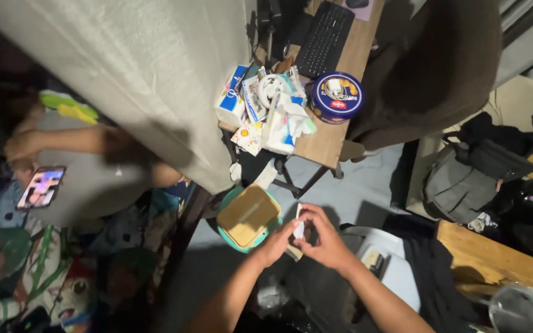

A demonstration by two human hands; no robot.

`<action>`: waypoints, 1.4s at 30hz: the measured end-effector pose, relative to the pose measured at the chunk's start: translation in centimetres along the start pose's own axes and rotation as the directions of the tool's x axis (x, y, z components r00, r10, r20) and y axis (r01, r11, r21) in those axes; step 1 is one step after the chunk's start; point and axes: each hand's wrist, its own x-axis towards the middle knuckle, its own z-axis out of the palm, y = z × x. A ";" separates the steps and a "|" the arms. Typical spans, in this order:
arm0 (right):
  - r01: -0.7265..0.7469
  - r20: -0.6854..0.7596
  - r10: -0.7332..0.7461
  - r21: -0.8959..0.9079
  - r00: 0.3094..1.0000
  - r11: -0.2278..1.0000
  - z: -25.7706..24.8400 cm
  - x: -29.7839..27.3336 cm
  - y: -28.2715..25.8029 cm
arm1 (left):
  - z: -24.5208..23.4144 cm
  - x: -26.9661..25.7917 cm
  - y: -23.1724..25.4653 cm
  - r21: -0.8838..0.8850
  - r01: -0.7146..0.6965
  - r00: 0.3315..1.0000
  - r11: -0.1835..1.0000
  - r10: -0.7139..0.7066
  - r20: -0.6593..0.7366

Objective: Preparing a drink by opening sachets and pouring ingredients into a pot.

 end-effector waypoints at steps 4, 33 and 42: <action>0.070 -0.083 -0.083 -0.152 0.993 0.986 0.6 4.9 6.7 | -3.4 2.4 -0.3 0.000 -0.024 0.997 1.000 0.024 -0.077; -0.405 -0.061 0.422 0.191 0.904 0.894 -7.6 -3.1 0.5 | 4.2 -2.5 6.1 0.684 -0.288 0.956 0.670 0.158 0.248; -0.421 -0.424 0.419 0.094 0.803 0.902 -10.8 -24.6 -6.9 | 22.0 -5.0 5.5 0.602 -0.447 0.839 0.661 0.077 0.539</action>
